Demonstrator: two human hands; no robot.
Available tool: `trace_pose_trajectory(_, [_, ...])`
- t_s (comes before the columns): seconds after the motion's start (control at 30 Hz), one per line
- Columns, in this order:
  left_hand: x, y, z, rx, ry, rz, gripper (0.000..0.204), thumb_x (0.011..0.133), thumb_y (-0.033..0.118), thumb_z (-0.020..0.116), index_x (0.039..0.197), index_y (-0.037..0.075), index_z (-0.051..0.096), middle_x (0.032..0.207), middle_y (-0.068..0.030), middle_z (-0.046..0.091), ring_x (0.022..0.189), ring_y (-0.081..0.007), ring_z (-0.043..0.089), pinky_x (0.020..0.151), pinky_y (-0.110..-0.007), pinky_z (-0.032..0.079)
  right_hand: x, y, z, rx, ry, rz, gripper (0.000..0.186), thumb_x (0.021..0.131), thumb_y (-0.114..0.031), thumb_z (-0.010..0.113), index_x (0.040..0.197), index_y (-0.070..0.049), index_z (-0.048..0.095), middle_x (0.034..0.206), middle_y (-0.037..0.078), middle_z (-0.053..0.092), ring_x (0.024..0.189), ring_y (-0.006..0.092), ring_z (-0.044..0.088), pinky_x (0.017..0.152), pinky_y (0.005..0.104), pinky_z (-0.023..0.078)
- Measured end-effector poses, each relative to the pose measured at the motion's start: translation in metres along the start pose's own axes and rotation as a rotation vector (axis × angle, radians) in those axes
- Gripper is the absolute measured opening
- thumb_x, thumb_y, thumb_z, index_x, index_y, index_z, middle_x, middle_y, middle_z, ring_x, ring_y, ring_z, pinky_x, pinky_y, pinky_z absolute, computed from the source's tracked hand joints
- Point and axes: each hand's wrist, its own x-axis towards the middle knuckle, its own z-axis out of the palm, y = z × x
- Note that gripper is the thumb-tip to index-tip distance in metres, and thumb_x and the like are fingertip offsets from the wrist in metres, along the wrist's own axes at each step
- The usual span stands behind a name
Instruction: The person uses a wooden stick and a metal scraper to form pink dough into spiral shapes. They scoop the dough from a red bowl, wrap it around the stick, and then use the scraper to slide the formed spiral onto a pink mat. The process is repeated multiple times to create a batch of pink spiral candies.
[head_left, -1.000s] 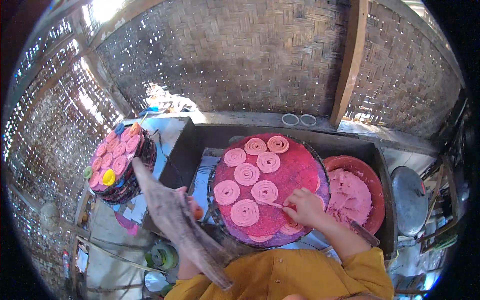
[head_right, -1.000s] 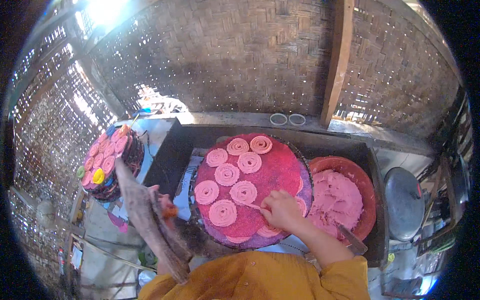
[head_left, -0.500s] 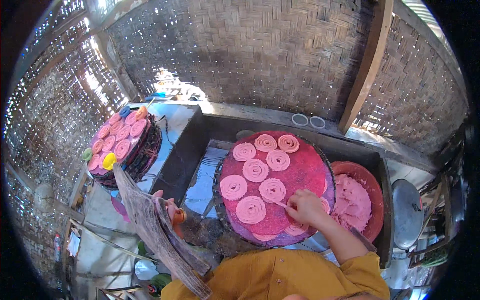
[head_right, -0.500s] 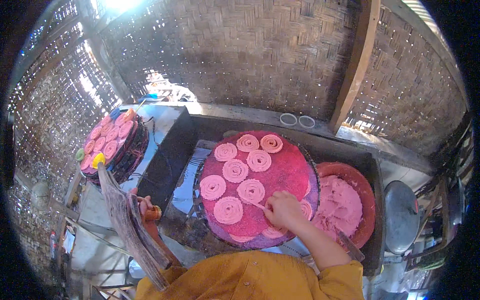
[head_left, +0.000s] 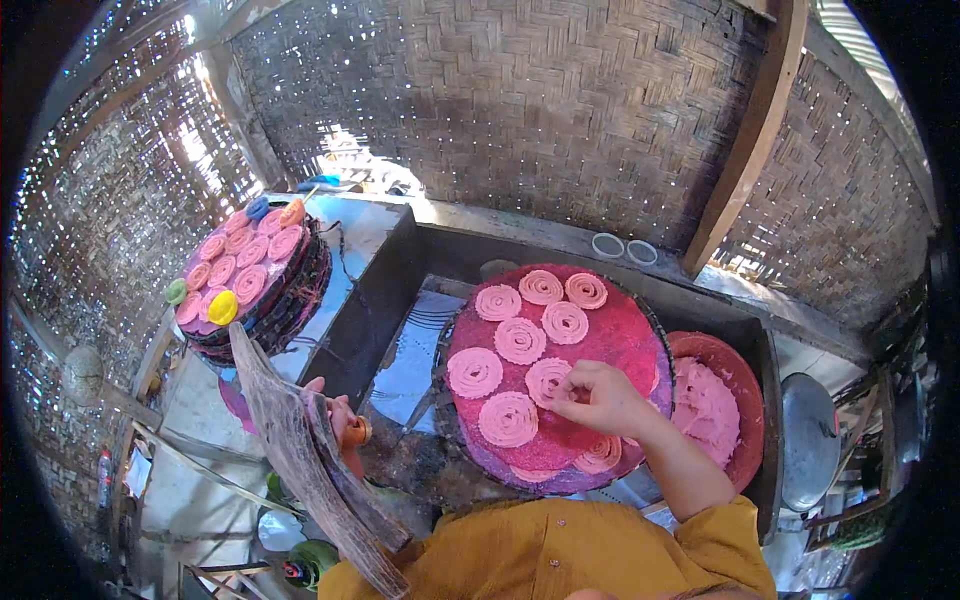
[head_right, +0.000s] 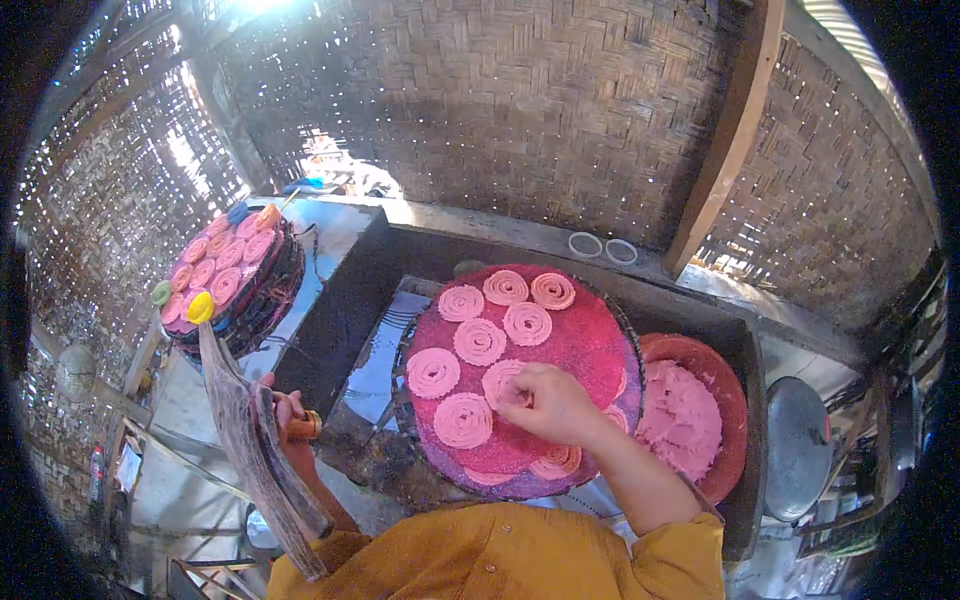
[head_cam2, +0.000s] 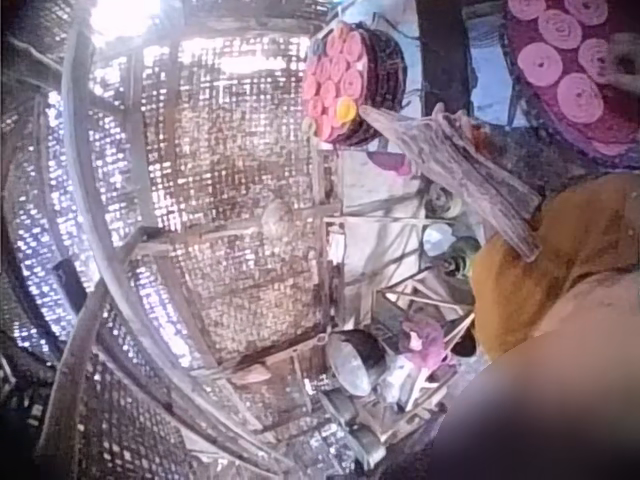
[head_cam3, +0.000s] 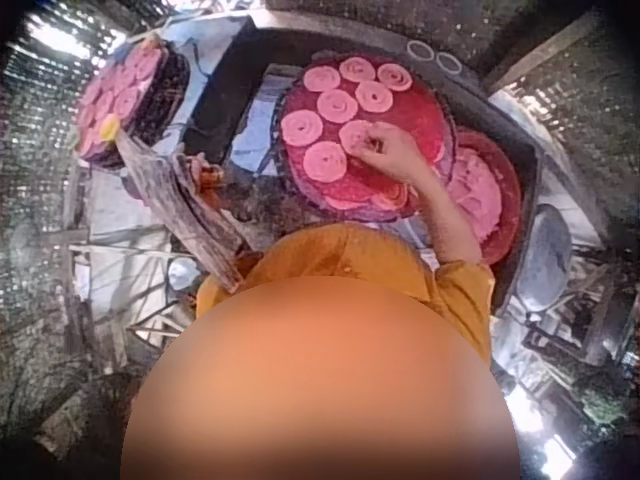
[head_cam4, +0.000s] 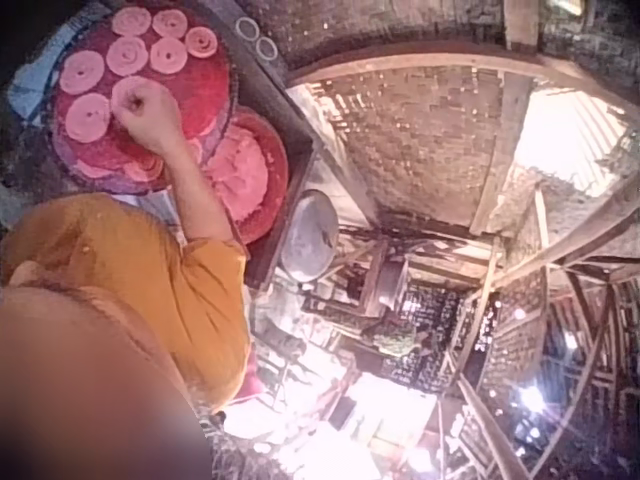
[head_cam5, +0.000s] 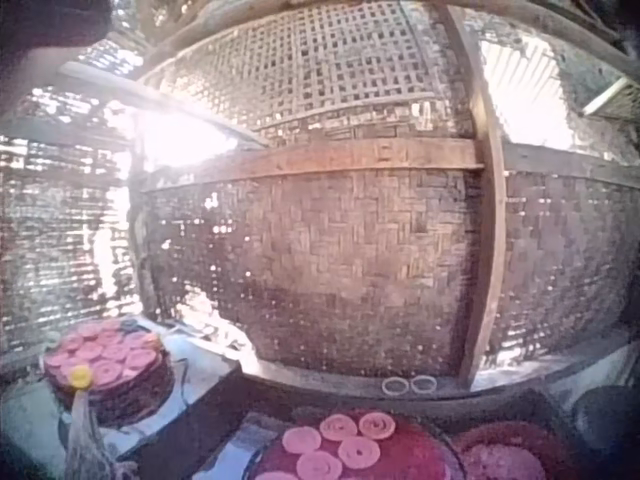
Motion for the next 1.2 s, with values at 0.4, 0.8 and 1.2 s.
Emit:
trace_pose_trajectory(0.4, [0.024, 0.007, 0.005, 0.551, -0.370, 0.523, 0.038, 0.080, 0.017, 0.062, 0.109, -0.004, 0.051, 0.069, -0.0018, 0.047, 0.063, -0.0146, 0.048, 0.077, -0.036, 0.043, -0.021, 0.036, 0.013, -0.260, 0.043, 0.045, 0.019, 0.071, -0.026, 0.061, 0.073, -0.007, 0.062, 0.076, 0.012, 0.056, 0.078, 0.0296, 0.056, 0.069, 0.0400, 0.045])
trace_pose_trajectory(0.8, [-0.004, -0.005, 0.015, -0.202, -0.039, 0.012, 0.038, 0.080, 0.018, 0.062, 0.109, -0.004, 0.052, 0.067, -0.0001, 0.046, 0.063, -0.0133, 0.047, 0.075, -0.034, 0.042, -0.016, 0.037, 0.015, -0.556, 0.095, 0.040, 0.014, 0.071, -0.022, 0.060, 0.073, -0.009, 0.062, 0.079, 0.008, 0.055, 0.083, 0.0263, 0.054, 0.071, 0.0402, 0.045])
trace_pose_trajectory(1.2, [-0.005, 0.003, 0.039, -0.022, 0.117, 0.055, 0.043, 0.081, 0.024, 0.062, 0.109, -0.005, 0.051, 0.066, 0.0018, 0.046, 0.057, -0.0081, 0.043, 0.071, -0.031, 0.041, -0.012, 0.045, 0.020, -0.574, 0.141, -0.027, 0.011, 0.071, -0.019, 0.060, 0.074, -0.009, 0.063, 0.079, 0.007, 0.055, 0.082, 0.0254, 0.053, 0.071, 0.0374, 0.045])
